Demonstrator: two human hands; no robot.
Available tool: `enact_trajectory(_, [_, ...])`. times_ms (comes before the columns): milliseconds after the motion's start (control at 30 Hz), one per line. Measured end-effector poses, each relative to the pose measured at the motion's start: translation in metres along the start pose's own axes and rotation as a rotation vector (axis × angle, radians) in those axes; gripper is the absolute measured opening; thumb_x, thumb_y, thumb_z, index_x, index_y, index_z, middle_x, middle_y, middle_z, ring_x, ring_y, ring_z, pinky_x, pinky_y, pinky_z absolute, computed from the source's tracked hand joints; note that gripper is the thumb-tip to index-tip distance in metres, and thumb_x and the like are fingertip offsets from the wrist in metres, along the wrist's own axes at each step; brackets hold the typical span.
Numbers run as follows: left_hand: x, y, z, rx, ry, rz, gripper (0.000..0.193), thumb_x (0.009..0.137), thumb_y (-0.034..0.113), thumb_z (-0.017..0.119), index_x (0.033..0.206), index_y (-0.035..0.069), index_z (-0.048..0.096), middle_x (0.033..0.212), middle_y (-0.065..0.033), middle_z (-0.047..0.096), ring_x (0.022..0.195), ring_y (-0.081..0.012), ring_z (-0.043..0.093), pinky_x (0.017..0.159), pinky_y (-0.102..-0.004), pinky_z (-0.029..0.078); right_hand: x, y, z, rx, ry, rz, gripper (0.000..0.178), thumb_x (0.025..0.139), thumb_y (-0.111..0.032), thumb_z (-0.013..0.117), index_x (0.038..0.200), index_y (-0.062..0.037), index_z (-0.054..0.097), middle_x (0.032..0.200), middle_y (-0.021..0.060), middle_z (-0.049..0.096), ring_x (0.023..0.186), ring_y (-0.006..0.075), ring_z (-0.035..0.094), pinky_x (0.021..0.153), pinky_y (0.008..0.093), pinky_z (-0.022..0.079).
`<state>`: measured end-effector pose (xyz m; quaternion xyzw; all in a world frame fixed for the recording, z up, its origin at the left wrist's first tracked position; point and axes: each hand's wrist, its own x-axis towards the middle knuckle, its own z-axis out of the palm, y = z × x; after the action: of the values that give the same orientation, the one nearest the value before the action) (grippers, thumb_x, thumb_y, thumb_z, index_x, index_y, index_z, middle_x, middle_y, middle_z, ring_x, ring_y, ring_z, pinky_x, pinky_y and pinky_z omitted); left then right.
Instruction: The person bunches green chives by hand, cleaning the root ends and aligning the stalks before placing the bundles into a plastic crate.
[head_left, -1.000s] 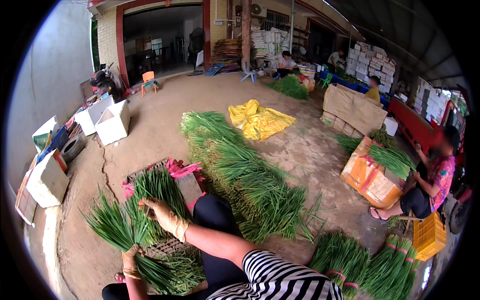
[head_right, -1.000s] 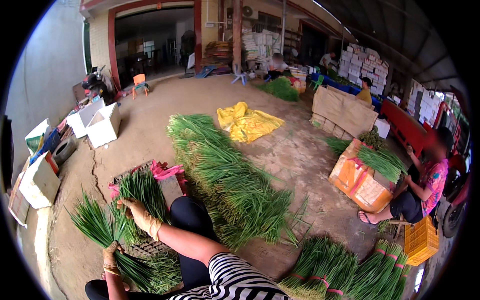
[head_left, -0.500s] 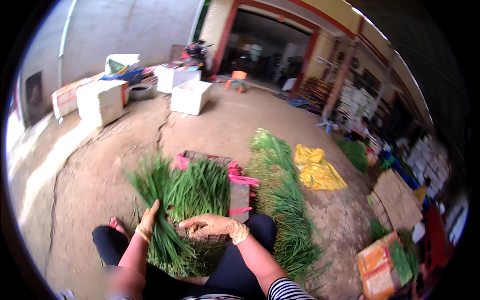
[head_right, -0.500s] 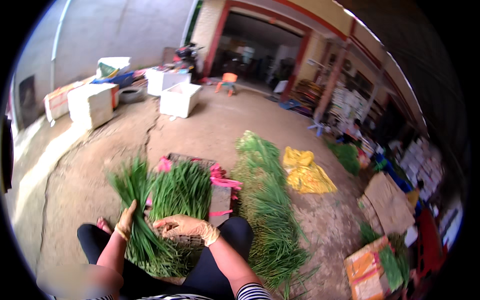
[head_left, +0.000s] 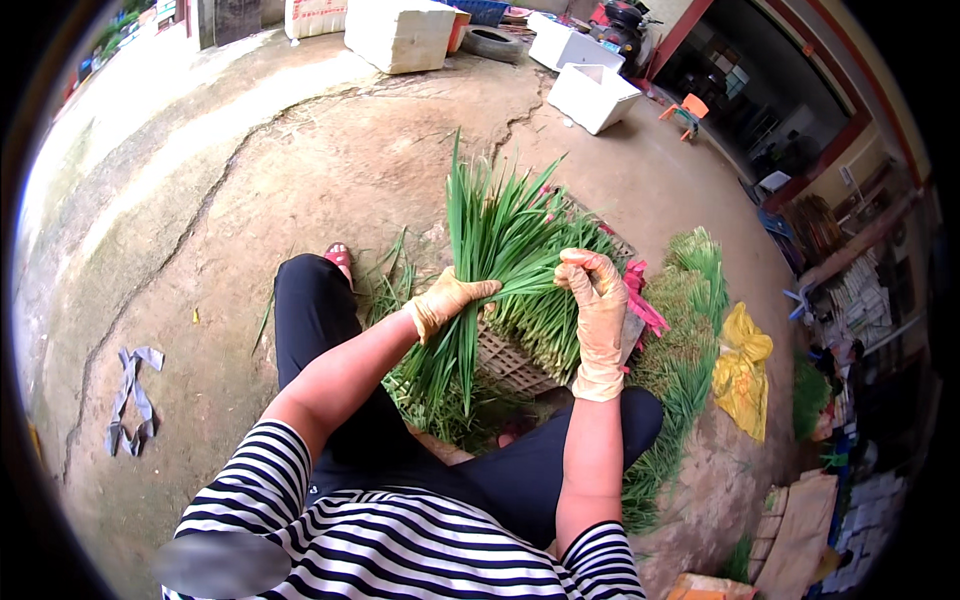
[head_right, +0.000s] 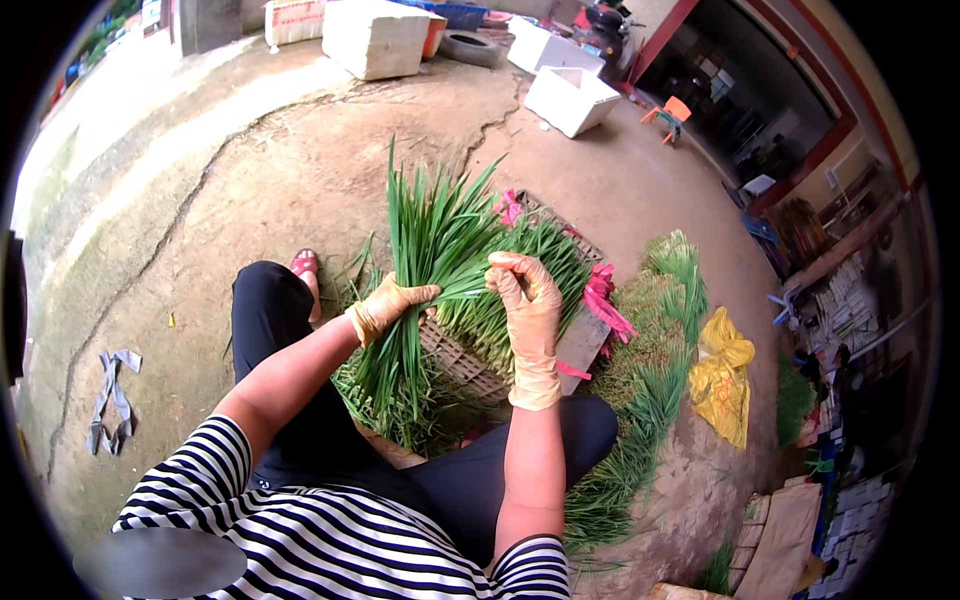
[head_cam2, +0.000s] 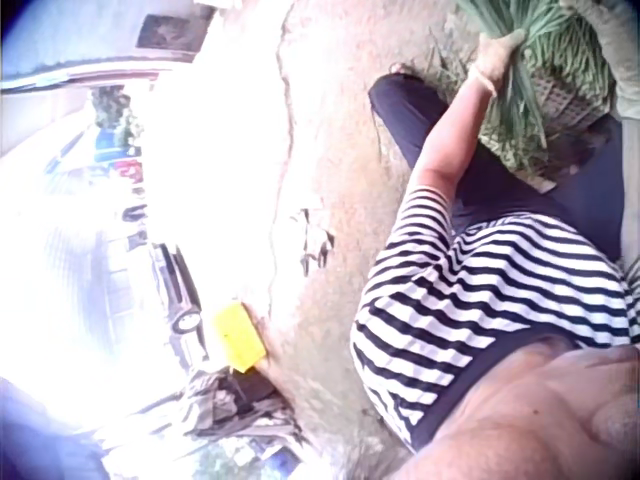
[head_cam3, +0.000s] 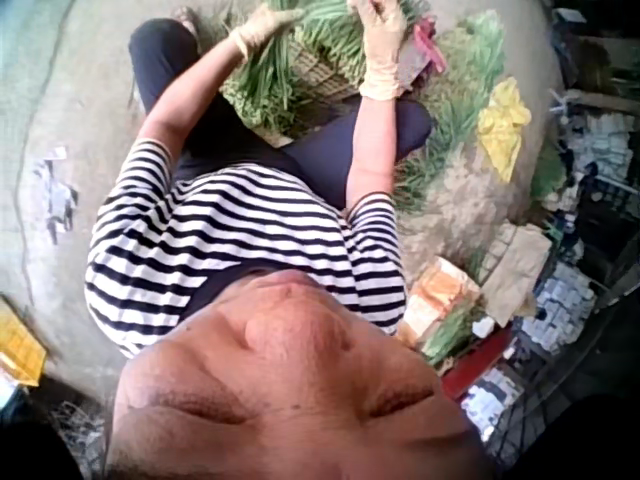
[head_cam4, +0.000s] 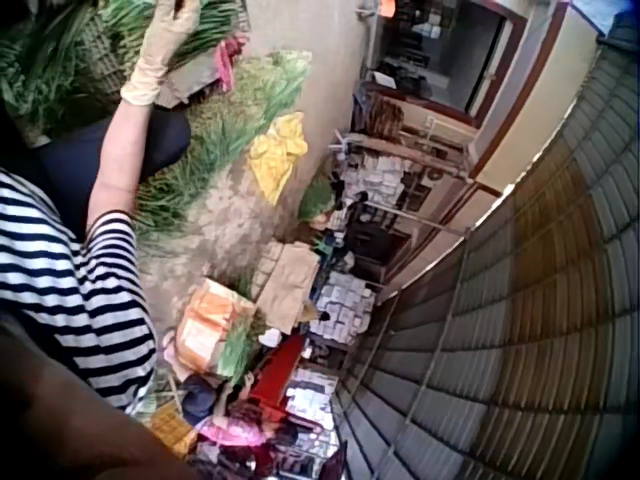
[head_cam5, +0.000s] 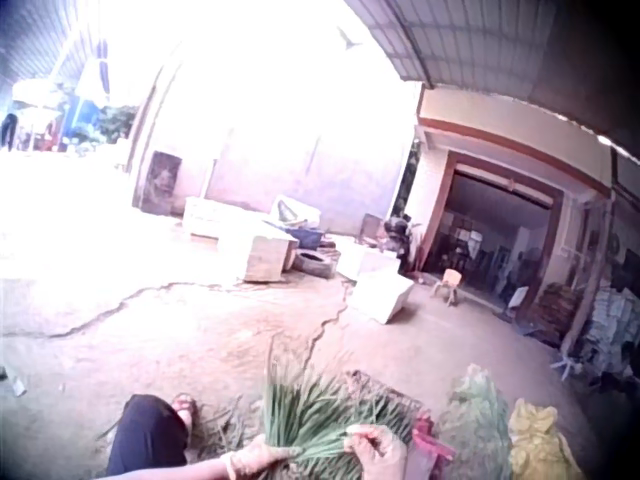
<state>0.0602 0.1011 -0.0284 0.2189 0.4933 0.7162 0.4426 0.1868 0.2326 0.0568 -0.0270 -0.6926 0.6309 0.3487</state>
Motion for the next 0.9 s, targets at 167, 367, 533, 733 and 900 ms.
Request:
enact_trajectory(167, [0.007, -0.006, -0.002, 0.021, 0.194, 0.080, 0.026, 0.079, 0.028, 0.066, 0.086, 0.004, 0.059, 0.066, -0.0048, 0.059, 0.050, -0.0118, 0.053, 0.044, -0.0246, 0.043, -0.016, 0.022, -0.009, -0.379, -0.592, 0.531, 0.037, 0.076, -0.026, 0.069, 0.099, 0.0019, 0.060, 0.083, 0.0061, 0.063, 0.078, 0.0122, 0.059, 0.074, 0.0245, 0.047])
enact_trajectory(367, [0.029, -0.015, 0.003, -0.351, 0.413, 0.098, 0.031, 0.076, 0.032, 0.069, 0.085, 0.004, 0.060, 0.069, -0.0049, 0.059, 0.052, -0.0117, 0.051, 0.046, -0.0246, 0.042, -0.051, 0.127, 0.038, -0.009, -0.428, 0.463, 0.073, 0.060, -0.023, 0.081, 0.121, -0.0006, 0.045, 0.108, 0.0055, 0.055, 0.102, 0.0170, 0.048, 0.093, 0.0290, 0.035])
enact_trajectory(533, [0.001, 0.013, -0.005, -0.180, -0.028, 0.001, 0.036, 0.078, 0.025, 0.067, 0.105, 0.005, 0.055, 0.091, -0.0032, 0.060, 0.079, -0.0147, 0.059, 0.071, -0.0292, 0.049, -0.042, 0.091, 0.024, 0.011, -0.553, 0.526, 0.053, 0.067, -0.024, 0.076, 0.110, -0.0028, 0.053, 0.098, 0.0031, 0.059, 0.089, 0.0150, 0.054, 0.081, 0.0284, 0.044])
enact_trajectory(733, [0.012, -0.002, -0.018, -0.218, -0.326, -0.026, 0.058, 0.075, 0.018, 0.068, 0.125, 0.006, 0.041, 0.115, -0.0123, 0.054, 0.105, -0.0257, 0.052, 0.085, -0.0394, 0.046, -0.045, 0.075, 0.027, -0.004, -0.618, 0.504, 0.059, 0.065, -0.028, 0.077, 0.112, -0.0021, 0.052, 0.103, 0.0040, 0.056, 0.098, 0.0159, 0.050, 0.087, 0.0297, 0.040])
enact_trajectory(900, [0.005, 0.007, -0.007, -0.284, -0.157, -0.003, 0.044, 0.076, 0.009, 0.065, 0.116, 0.003, 0.047, 0.097, -0.0084, 0.061, 0.087, -0.0204, 0.060, 0.074, -0.0328, 0.051, -0.046, 0.087, 0.028, 0.069, -0.572, 0.569, 0.061, 0.065, -0.030, 0.077, 0.113, -0.0020, 0.050, 0.103, 0.0035, 0.054, 0.097, 0.0154, 0.049, 0.085, 0.0293, 0.041])
